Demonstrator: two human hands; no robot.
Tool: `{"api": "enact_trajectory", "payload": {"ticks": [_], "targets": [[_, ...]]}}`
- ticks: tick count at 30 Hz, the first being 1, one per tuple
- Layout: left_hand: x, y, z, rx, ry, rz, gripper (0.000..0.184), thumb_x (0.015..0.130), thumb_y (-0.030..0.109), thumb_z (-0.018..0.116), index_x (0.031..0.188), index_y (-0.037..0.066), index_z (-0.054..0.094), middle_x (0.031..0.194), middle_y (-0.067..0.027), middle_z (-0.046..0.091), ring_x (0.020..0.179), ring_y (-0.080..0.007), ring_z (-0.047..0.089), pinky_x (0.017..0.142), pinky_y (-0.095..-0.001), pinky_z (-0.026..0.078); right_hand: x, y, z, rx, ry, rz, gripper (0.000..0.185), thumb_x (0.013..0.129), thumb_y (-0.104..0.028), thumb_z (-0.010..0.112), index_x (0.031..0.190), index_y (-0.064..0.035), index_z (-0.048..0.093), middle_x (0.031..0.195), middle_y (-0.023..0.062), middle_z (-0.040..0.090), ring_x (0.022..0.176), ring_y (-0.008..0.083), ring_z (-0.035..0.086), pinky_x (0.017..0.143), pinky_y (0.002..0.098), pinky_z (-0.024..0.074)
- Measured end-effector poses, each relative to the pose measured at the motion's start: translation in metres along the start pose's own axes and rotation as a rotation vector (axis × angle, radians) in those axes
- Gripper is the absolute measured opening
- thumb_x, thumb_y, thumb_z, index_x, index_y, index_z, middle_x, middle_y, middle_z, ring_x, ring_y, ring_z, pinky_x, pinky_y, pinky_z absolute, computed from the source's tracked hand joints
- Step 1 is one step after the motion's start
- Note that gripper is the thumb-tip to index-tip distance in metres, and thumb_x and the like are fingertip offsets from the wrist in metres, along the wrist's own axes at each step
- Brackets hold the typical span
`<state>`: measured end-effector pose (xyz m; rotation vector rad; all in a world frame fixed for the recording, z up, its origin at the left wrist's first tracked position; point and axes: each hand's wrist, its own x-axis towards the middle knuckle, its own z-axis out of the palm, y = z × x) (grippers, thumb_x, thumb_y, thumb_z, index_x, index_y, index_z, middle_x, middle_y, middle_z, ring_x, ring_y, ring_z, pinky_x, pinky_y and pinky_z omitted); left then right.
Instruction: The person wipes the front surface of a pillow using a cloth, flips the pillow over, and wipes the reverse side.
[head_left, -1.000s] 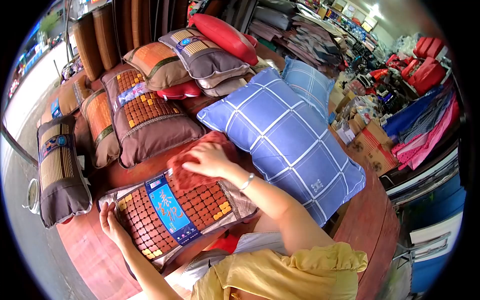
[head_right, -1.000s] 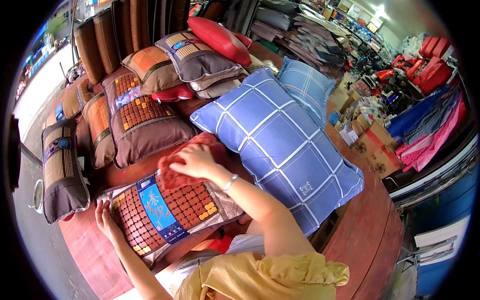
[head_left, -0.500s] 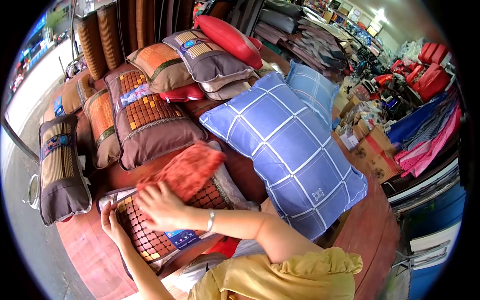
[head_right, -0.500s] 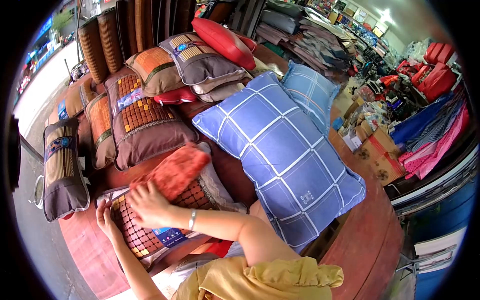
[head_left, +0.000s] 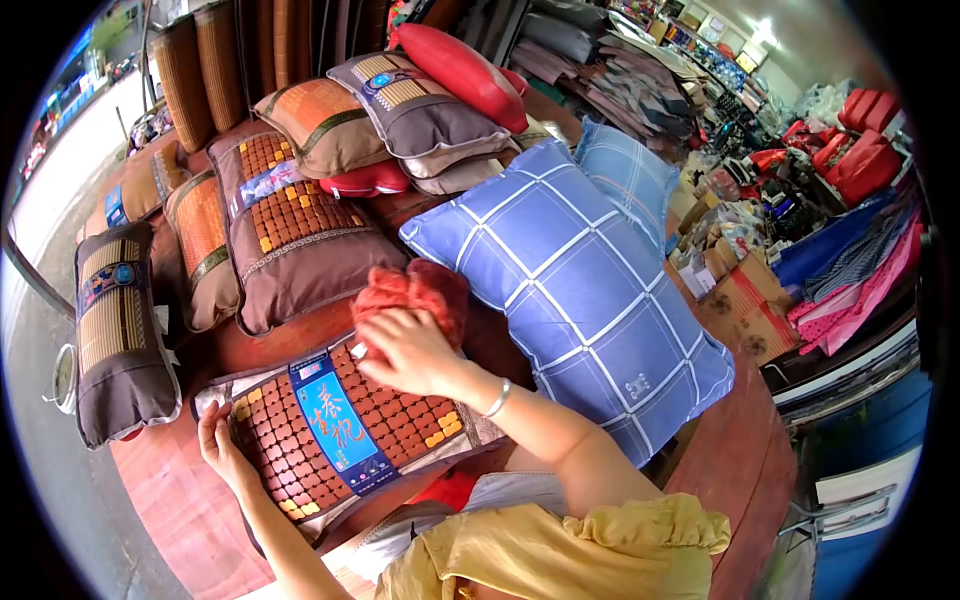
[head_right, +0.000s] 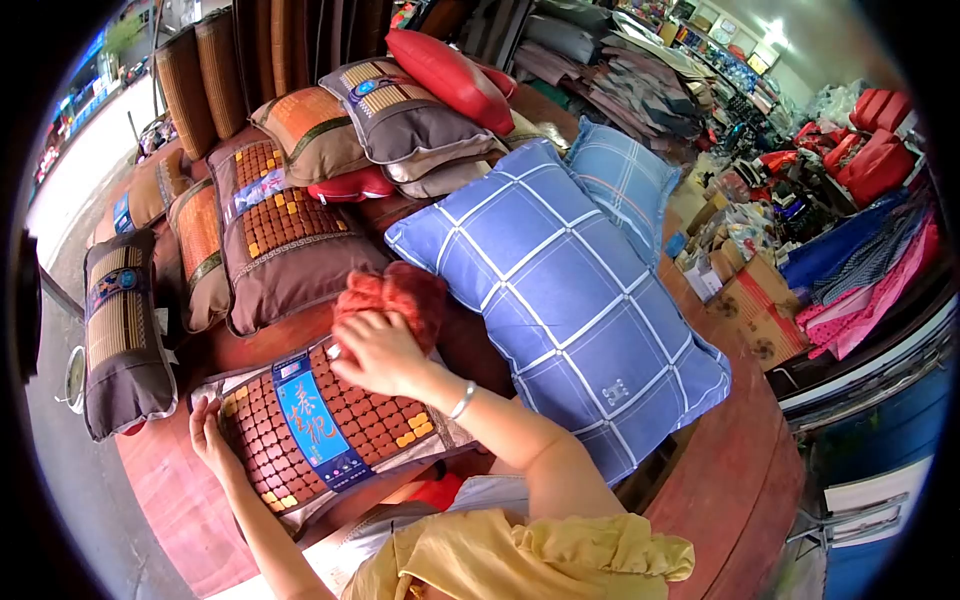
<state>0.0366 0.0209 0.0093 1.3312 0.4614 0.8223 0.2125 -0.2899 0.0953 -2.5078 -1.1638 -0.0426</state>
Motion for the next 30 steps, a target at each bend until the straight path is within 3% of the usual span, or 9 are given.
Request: {"api": "enact_trajectory", "payload": {"ticks": [4,8,11,15,19,21,23,27,30], "targets": [[0.001,-0.004,-0.002,0.006,-0.002,-0.008,0.028,0.101,0.004,0.047,0.125,0.000,0.061,0.110,-0.0093,0.067,0.104,-0.0150,0.061,0.098,-0.0294,0.046,-0.030,0.019,-0.003,0.024,0.137,0.057,0.064,0.095,-0.046,0.052,0.141,-0.0011,0.048,0.142,0.0185,0.050,0.132,0.0335,0.042,0.108,0.0497,0.0299],[0.003,-0.007,-0.004,0.032,-0.018,-0.004,0.028,0.101,0.005,0.047,0.125,-0.001,0.061,0.110,-0.0095,0.067,0.104,-0.0149,0.061,0.098,-0.0296,0.046,-0.040,-0.018,-0.002,-0.146,0.138,0.011,0.064,0.094,-0.045,0.053,0.141,-0.0015,0.047,0.143,0.0200,0.048,0.130,0.0376,0.041,0.104,0.0534,0.0344],[0.003,-0.006,-0.002,0.086,-0.011,0.015,0.028,0.101,0.005,0.047,0.125,-0.001,0.061,0.110,-0.0099,0.068,0.104,-0.0152,0.061,0.098,-0.0301,0.046,-0.041,-0.054,0.008,-0.209,0.132,-0.123,0.064,0.092,-0.046,0.055,0.137,-0.0011,0.049,0.138,0.0214,0.049,0.123,0.0351,0.045,0.098,0.0525,0.0383],[0.004,-0.006,-0.005,0.036,-0.011,0.012,0.028,0.101,0.005,0.047,0.124,-0.001,0.061,0.110,-0.0099,0.068,0.103,-0.0155,0.061,0.098,-0.0304,0.046,-0.047,-0.124,0.035,-0.064,0.142,-0.318,0.061,0.089,-0.044,0.061,0.133,-0.0020,0.053,0.135,0.0209,0.051,0.120,0.0330,0.047,0.095,0.0518,0.0386],[0.002,-0.002,-0.003,0.008,-0.009,0.002,0.028,0.101,0.004,0.047,0.124,-0.001,0.061,0.109,-0.0097,0.067,0.103,-0.0156,0.061,0.098,-0.0305,0.046,-0.024,-0.155,0.050,0.262,0.061,-0.373,0.055,0.087,-0.042,0.063,0.125,-0.0026,0.058,0.133,0.0184,0.053,0.121,0.0337,0.047,0.099,0.0569,0.0351],[0.004,-0.007,-0.007,0.020,-0.012,0.004,0.028,0.101,0.004,0.047,0.124,-0.001,0.061,0.109,-0.0096,0.067,0.103,-0.0155,0.061,0.098,-0.0306,0.046,-0.005,-0.144,0.055,0.091,0.207,-0.371,0.058,0.086,-0.043,0.064,0.127,-0.0025,0.057,0.132,0.0190,0.054,0.125,0.0363,0.045,0.104,0.0595,0.0321],[0.005,-0.007,-0.007,0.024,-0.016,0.006,0.028,0.101,0.005,0.047,0.124,0.000,0.061,0.109,-0.0096,0.067,0.103,-0.0155,0.061,0.098,-0.0306,0.046,0.004,-0.118,0.052,0.083,0.163,-0.293,0.066,0.085,-0.051,0.062,0.129,-0.0021,0.056,0.133,0.0211,0.053,0.132,0.0397,0.041,0.111,0.0648,0.0240],[0.003,-0.008,-0.008,0.040,0.009,0.007,0.028,0.101,0.005,0.047,0.124,0.000,0.061,0.110,-0.0099,0.067,0.103,-0.0157,0.061,0.098,-0.0304,0.046,0.008,-0.068,0.011,-0.005,-0.028,-0.099,0.069,0.088,-0.058,0.056,0.135,-0.0075,0.053,0.141,0.0202,0.048,0.137,0.0389,0.037,0.110,0.0706,0.0205],[0.002,-0.005,-0.004,0.008,0.012,0.002,0.028,0.101,0.006,0.047,0.125,0.000,0.061,0.110,-0.0101,0.067,0.103,-0.0156,0.061,0.097,-0.0300,0.046,-0.001,-0.013,-0.003,-0.032,-0.011,0.084,0.068,0.089,-0.057,0.055,0.136,-0.0091,0.054,0.141,0.0164,0.051,0.137,0.0397,0.036,0.109,0.0683,0.0222]]}}
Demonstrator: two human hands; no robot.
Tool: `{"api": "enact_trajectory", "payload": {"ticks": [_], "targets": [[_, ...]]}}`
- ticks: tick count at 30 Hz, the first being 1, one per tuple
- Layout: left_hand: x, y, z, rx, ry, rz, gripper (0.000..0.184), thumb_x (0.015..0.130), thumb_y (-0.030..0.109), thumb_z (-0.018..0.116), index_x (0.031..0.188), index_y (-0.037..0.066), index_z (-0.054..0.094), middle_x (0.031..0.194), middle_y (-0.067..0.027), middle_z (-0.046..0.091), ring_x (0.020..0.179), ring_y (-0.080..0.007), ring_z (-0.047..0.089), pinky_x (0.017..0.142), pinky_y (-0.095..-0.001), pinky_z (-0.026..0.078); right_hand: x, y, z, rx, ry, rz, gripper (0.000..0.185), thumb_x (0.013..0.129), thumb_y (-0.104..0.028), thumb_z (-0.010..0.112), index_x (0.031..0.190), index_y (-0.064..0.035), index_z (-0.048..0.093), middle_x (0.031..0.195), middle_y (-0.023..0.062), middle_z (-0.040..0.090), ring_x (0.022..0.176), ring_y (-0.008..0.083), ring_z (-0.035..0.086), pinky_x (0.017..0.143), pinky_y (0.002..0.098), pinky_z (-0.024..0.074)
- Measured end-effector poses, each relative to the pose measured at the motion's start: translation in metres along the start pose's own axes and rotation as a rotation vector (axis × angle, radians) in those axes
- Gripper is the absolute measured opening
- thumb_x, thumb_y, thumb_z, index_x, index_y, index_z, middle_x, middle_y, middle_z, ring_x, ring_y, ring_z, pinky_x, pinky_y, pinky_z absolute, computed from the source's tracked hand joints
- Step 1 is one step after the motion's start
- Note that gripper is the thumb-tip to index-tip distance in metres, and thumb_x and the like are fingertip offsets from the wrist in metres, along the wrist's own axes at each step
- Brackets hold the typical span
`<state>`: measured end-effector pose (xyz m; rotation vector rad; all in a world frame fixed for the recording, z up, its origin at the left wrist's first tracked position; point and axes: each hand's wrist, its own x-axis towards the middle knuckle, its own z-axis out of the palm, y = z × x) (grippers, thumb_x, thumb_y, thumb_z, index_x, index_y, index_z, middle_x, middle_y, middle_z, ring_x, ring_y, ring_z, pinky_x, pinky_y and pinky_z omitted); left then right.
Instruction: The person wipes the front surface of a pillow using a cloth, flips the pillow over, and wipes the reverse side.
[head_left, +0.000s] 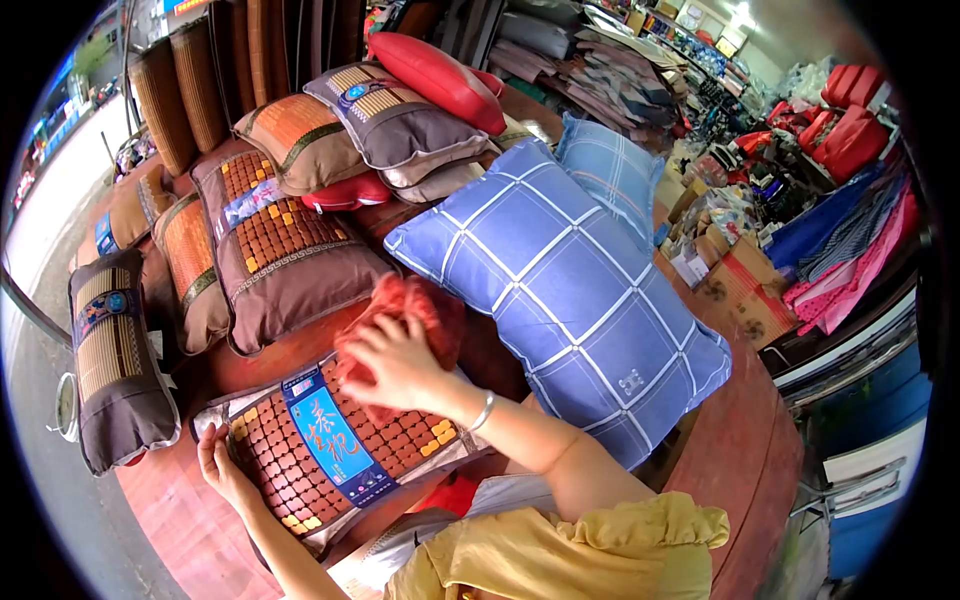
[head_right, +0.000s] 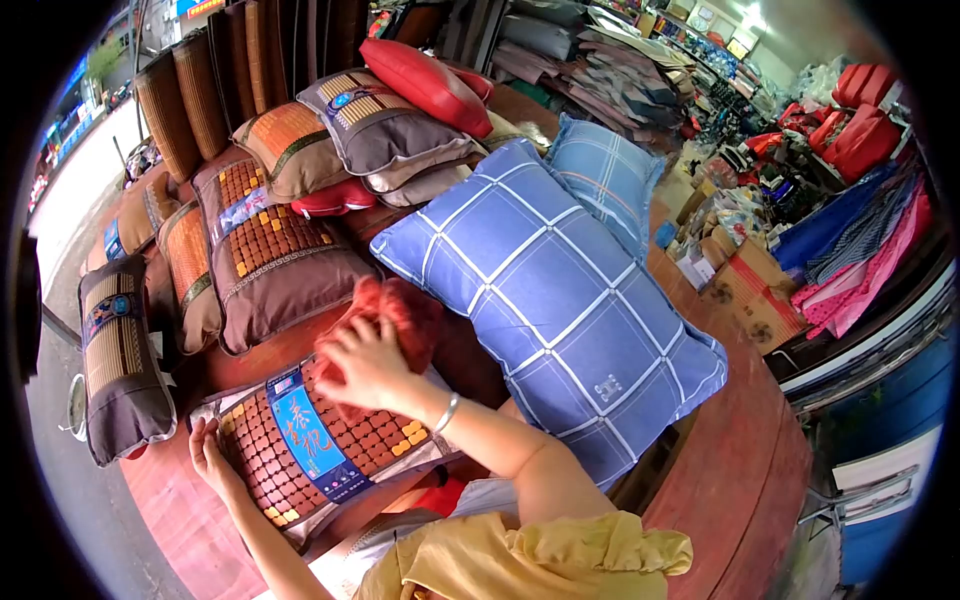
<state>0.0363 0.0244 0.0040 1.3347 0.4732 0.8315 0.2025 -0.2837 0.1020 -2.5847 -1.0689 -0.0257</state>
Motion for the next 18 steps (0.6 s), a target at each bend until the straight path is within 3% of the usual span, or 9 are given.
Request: {"api": "enact_trajectory", "payload": {"ticks": [3,5,8,12,14,17,18], "targets": [[-0.001,0.003,0.002,-0.035,-0.011,-0.004,0.028,0.101,0.005,0.047,0.125,0.000,0.061,0.111,-0.0101,0.068,0.104,-0.0154,0.061,0.097,-0.0295,0.046,-0.018,0.027,0.000,0.040,0.096,0.050,0.064,0.092,-0.053,0.054,0.137,-0.0083,0.054,0.144,0.0168,0.050,0.137,0.0404,0.037,0.112,0.0636,0.0228],[-0.001,0.002,0.003,-0.049,-0.016,-0.010,0.028,0.101,0.005,0.047,0.125,0.000,0.061,0.111,-0.0102,0.068,0.104,-0.0152,0.061,0.097,-0.0294,0.046,-0.030,0.021,0.002,0.049,0.129,0.011,0.062,0.093,-0.049,0.053,0.135,-0.0031,0.055,0.142,0.0225,0.049,0.135,0.0411,0.038,0.113,0.0570,0.0260],[0.001,0.000,0.002,-0.011,-0.022,0.007,0.028,0.102,0.005,0.047,0.125,0.000,0.060,0.111,-0.0104,0.068,0.104,-0.0152,0.061,0.097,-0.0293,0.047,-0.041,-0.011,0.008,-0.117,0.224,-0.134,0.059,0.092,-0.039,0.055,0.132,0.0046,0.052,0.136,0.0252,0.050,0.128,0.0393,0.043,0.105,0.0535,0.0384],[0.002,-0.001,0.001,0.007,-0.030,0.012,0.028,0.101,0.004,0.047,0.125,-0.001,0.060,0.110,-0.0105,0.068,0.102,-0.0155,0.062,0.096,-0.0296,0.048,-0.046,-0.080,0.024,0.007,0.201,-0.339,0.049,0.092,-0.034,0.055,0.124,0.0042,0.057,0.126,0.0238,0.055,0.115,0.0330,0.051,0.095,0.0485,0.0434],[0.003,-0.001,0.000,0.005,-0.034,0.015,0.028,0.101,0.003,0.047,0.124,-0.001,0.061,0.109,-0.0110,0.068,0.101,-0.0161,0.062,0.096,-0.0303,0.049,-0.045,-0.116,0.052,0.110,0.282,-0.429,0.048,0.090,-0.033,0.060,0.121,0.0030,0.059,0.123,0.0220,0.056,0.114,0.0329,0.050,0.095,0.0482,0.0430],[0.002,0.002,0.001,0.048,-0.015,0.034,0.029,0.098,0.003,0.048,0.123,-0.002,0.060,0.109,-0.0129,0.068,0.101,-0.0193,0.063,0.095,-0.0322,0.050,-0.029,-0.147,0.064,0.344,0.077,-0.524,0.046,0.085,-0.036,0.065,0.112,-0.0001,0.062,0.120,0.0190,0.058,0.114,0.0336,0.050,0.095,0.0503,0.0415],[0.001,0.011,0.004,0.182,0.022,0.007,0.029,0.097,0.004,0.049,0.124,-0.003,0.060,0.110,-0.0129,0.068,0.101,-0.0197,0.063,0.094,-0.0321,0.051,-0.019,-0.145,0.055,0.268,0.117,-0.513,0.051,0.083,-0.041,0.065,0.114,-0.0012,0.063,0.123,0.0191,0.057,0.117,0.0345,0.049,0.097,0.0565,0.0384]]}}
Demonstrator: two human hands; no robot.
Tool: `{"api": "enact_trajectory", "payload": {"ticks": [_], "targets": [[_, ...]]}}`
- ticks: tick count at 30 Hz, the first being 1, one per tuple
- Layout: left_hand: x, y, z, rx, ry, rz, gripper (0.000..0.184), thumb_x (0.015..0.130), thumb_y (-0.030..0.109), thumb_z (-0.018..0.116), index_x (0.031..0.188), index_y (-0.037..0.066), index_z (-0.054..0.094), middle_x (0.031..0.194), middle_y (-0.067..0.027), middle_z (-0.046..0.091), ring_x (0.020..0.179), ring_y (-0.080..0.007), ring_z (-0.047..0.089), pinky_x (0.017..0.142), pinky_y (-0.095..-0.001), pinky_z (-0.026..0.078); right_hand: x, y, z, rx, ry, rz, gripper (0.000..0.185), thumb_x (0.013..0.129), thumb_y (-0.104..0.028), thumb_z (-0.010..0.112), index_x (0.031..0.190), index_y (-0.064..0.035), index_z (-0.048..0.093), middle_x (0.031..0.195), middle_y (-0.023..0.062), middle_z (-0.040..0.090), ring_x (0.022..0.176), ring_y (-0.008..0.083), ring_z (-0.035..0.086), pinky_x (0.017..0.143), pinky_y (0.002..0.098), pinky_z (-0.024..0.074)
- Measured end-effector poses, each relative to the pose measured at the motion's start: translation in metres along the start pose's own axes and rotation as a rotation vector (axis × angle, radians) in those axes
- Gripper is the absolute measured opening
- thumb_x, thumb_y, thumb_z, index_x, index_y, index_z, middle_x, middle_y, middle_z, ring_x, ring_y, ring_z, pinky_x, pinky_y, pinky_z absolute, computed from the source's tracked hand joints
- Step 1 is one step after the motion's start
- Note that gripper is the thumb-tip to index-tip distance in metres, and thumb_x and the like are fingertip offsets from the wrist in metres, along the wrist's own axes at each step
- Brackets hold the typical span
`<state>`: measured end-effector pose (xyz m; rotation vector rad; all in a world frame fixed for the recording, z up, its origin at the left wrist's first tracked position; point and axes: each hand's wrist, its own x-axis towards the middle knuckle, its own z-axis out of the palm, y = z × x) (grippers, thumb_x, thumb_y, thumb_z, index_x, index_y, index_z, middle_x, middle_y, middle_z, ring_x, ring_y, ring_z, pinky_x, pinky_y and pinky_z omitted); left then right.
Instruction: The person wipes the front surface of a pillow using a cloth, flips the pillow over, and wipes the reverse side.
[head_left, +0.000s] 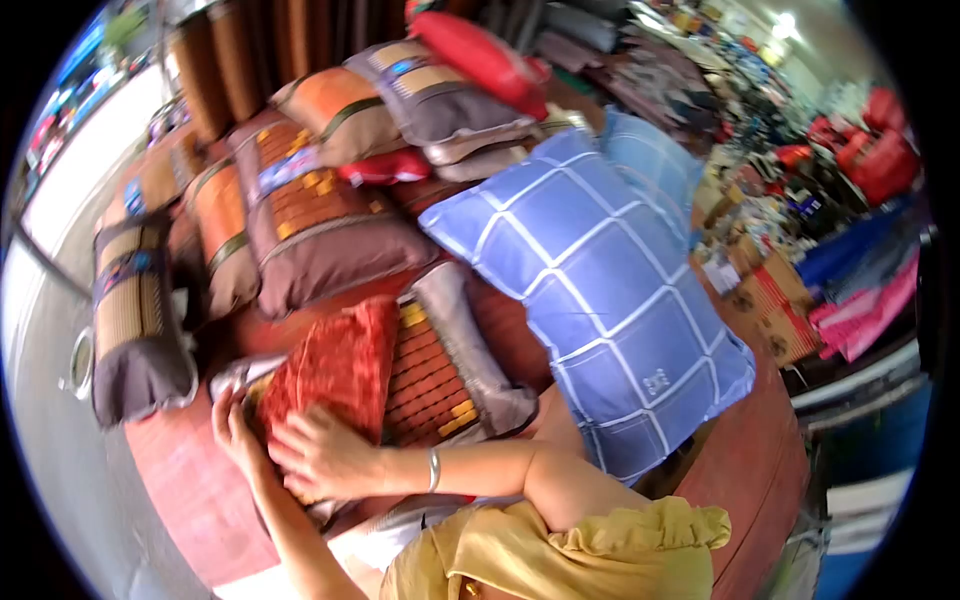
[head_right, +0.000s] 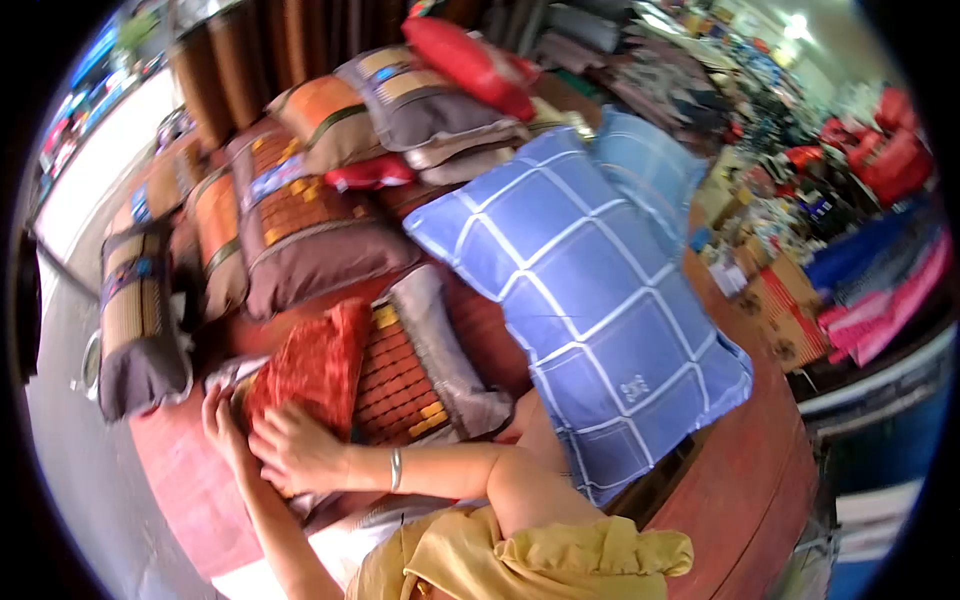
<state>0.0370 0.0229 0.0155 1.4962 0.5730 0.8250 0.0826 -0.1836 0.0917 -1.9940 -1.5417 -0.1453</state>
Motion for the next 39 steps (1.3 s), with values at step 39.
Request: {"api": "enact_trajectory", "payload": {"ticks": [39], "targets": [[-0.008,0.015,0.012,-0.127,-0.020,-0.012,0.027,0.099,0.000,0.049,0.121,-0.001,0.063,0.109,-0.0092,0.070,0.102,-0.0130,0.062,0.096,-0.0266,0.045,-0.035,0.114,-0.084,-0.377,-0.046,0.377,0.054,0.092,-0.048,0.057,0.126,-0.0077,0.064,0.136,0.0098,0.059,0.127,0.0301,0.048,0.102,0.0514,0.0328]]}}
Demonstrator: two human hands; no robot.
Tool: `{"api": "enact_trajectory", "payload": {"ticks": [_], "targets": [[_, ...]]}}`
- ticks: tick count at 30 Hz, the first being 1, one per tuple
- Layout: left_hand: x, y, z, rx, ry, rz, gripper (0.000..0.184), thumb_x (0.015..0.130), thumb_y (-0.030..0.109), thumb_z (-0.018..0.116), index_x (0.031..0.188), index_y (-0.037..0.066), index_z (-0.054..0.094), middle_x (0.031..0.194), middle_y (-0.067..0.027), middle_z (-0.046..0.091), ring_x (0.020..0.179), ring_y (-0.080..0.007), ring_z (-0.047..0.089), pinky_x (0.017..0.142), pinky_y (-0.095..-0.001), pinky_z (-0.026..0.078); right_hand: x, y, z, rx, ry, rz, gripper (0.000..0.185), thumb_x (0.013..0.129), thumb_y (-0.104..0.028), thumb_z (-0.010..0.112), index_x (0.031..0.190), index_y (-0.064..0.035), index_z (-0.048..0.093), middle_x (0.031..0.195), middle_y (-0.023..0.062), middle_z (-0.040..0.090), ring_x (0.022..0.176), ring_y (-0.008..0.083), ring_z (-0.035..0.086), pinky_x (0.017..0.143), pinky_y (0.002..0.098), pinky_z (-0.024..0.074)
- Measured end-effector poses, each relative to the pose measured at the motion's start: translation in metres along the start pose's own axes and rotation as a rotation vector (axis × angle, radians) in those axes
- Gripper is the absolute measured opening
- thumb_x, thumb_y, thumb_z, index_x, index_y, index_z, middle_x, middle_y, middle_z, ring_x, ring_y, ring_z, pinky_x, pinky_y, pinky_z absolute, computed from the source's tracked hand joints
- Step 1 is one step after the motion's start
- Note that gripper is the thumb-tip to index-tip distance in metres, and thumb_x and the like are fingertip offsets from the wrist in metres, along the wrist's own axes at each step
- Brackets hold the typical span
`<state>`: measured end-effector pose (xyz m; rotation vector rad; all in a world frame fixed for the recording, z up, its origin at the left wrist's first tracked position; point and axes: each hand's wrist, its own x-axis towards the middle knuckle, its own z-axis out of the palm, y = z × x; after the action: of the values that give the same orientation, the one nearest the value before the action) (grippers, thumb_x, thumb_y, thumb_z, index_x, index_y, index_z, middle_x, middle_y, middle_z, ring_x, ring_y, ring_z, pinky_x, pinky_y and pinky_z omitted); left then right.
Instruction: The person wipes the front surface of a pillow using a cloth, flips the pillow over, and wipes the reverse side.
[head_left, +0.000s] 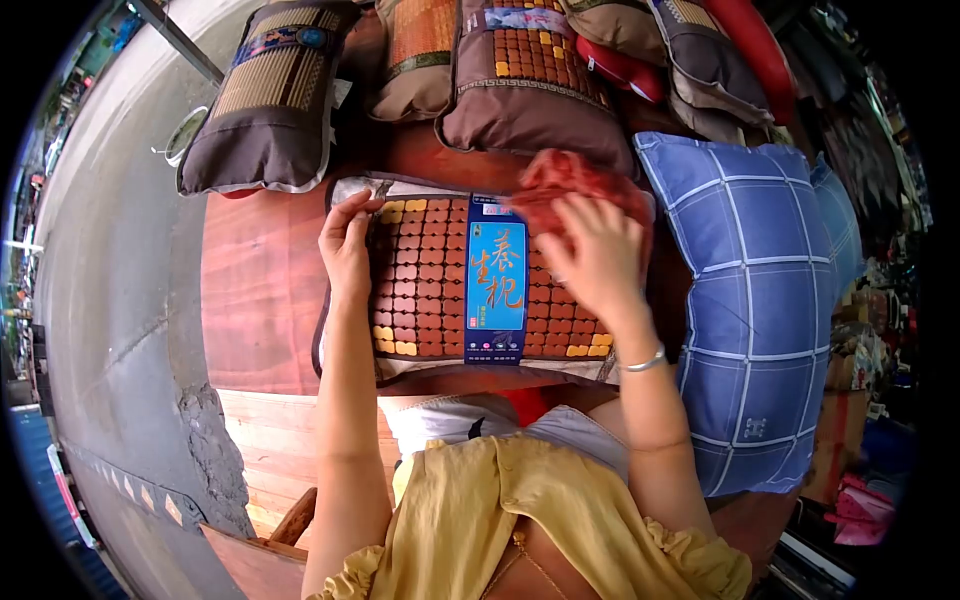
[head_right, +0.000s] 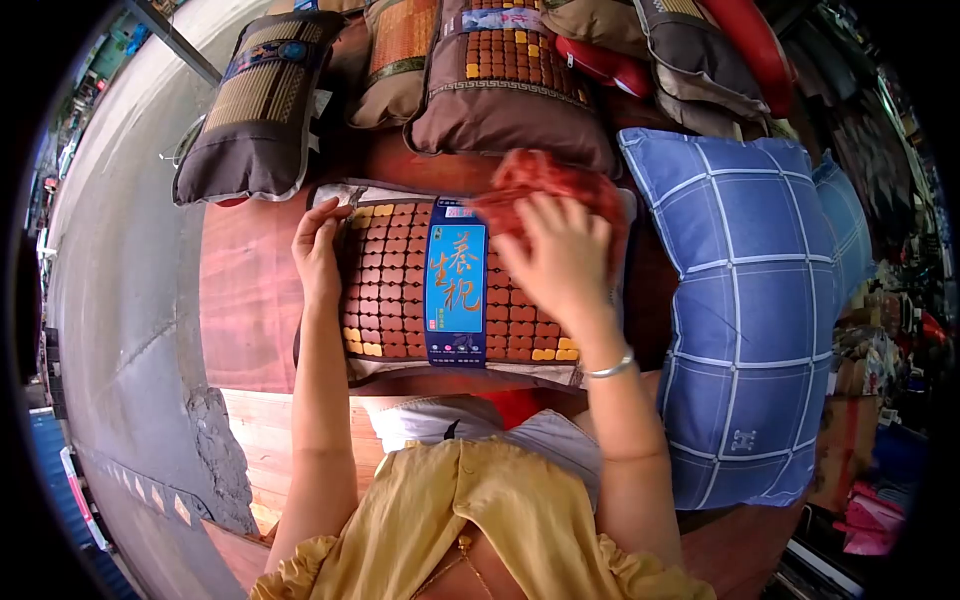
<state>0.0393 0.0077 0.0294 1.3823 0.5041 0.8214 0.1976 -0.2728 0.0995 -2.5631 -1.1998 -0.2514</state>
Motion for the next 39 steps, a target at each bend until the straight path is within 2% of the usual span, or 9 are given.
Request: {"api": "enact_trajectory", "payload": {"ticks": [7,12,19,24,29,30,32,34,39], "targets": [[-0.003,0.009,0.007,0.063,-0.016,0.008,0.027,0.100,0.002,0.049,0.122,-0.001,0.063,0.109,-0.0086,0.070,0.102,-0.0124,0.062,0.096,-0.0258,0.045,-0.038,0.036,-0.004,0.002,0.163,0.114,0.041,0.091,-0.033,0.061,0.123,-0.0077,0.065,0.128,0.0094,0.061,0.113,0.0310,0.050,0.099,0.0439,0.0395],[-0.002,0.006,0.004,0.070,-0.019,0.000,0.027,0.100,0.002,0.049,0.123,-0.001,0.063,0.109,-0.0086,0.070,0.101,-0.0122,0.062,0.095,-0.0255,0.045,-0.044,-0.054,-0.016,0.049,0.146,-0.203,0.033,0.083,-0.026,0.066,0.110,-0.0077,0.065,0.111,0.0075,0.060,0.094,0.0251,0.053,0.075,0.0404,0.0417],[-0.001,0.009,0.004,0.131,-0.011,-0.028,0.026,0.100,0.002,0.047,0.122,-0.002,0.062,0.108,-0.0080,0.071,0.101,-0.0120,0.063,0.094,-0.0249,0.046,-0.058,-0.119,0.022,0.355,0.134,-0.437,0.038,0.080,-0.028,0.073,0.111,-0.0078,0.062,0.105,0.0067,0.056,0.089,0.0215,0.050,0.075,0.0362,0.0406],[0.010,-0.012,-0.008,0.385,0.021,0.074,0.031,0.094,0.006,0.055,0.124,0.005,0.063,0.126,-0.0163,0.061,0.114,-0.0209,0.059,0.098,-0.0314,0.045,-0.034,-0.035,-0.006,0.145,0.267,-0.142,0.032,0.079,-0.029,0.072,0.105,-0.0130,0.066,0.100,0.0036,0.060,0.086,0.0256,0.054,0.071,0.0411,0.0424],[0.033,-0.033,-0.020,0.969,0.128,0.097,0.060,0.083,0.028,0.066,0.140,0.015,0.049,0.140,-0.0224,0.049,0.129,-0.0418,0.047,0.105,-0.0517,0.039,-0.045,0.079,0.009,0.489,0.322,0.456,0.065,0.088,-0.029,0.073,0.142,-0.0048,0.047,0.115,0.0150,0.057,0.105,0.0275,0.060,0.096,0.0361,0.0479],[0.042,-0.047,-0.027,0.877,0.117,0.022,0.060,0.084,0.030,0.066,0.139,0.011,0.048,0.136,-0.0244,0.053,0.125,-0.0412,0.051,0.103,-0.0481,0.042,-0.054,0.116,0.038,0.449,0.379,0.505,0.067,0.090,-0.027,0.072,0.145,-0.0046,0.042,0.122,0.0137,0.057,0.111,0.0239,0.059,0.098,0.0342,0.0461],[0.046,-0.045,-0.023,0.684,0.146,-0.126,0.065,0.084,0.036,0.068,0.137,0.004,0.046,0.130,-0.0265,0.058,0.121,-0.0408,0.056,0.102,-0.0448,0.044,-0.063,0.153,0.052,1.322,0.270,0.558,0.062,0.091,-0.023,0.072,0.143,-0.0027,0.045,0.128,0.0113,0.057,0.114,0.0208,0.058,0.100,0.0324,0.0445],[0.051,-0.033,-0.027,0.807,0.096,-0.245,0.080,0.083,0.044,0.072,0.141,-0.002,0.041,0.123,-0.0298,0.062,0.116,-0.0408,0.060,0.098,-0.0426,0.047,-0.055,0.145,0.037,1.346,0.199,0.577,0.058,0.092,-0.019,0.071,0.141,-0.0009,0.046,0.130,0.0091,0.058,0.115,0.0178,0.057,0.098,0.0305,0.0452],[0.043,0.001,-0.015,0.414,0.120,-0.414,0.051,0.090,0.041,0.070,0.107,-0.008,0.068,0.101,-0.0125,0.072,0.089,-0.0172,0.066,0.081,-0.0304,0.053,-0.046,0.166,0.040,1.500,-0.062,0.738,0.048,0.097,-0.027,0.064,0.138,-0.0042,0.053,0.129,0.0051,0.059,0.114,0.0157,0.058,0.098,0.0275,0.0453]]}}
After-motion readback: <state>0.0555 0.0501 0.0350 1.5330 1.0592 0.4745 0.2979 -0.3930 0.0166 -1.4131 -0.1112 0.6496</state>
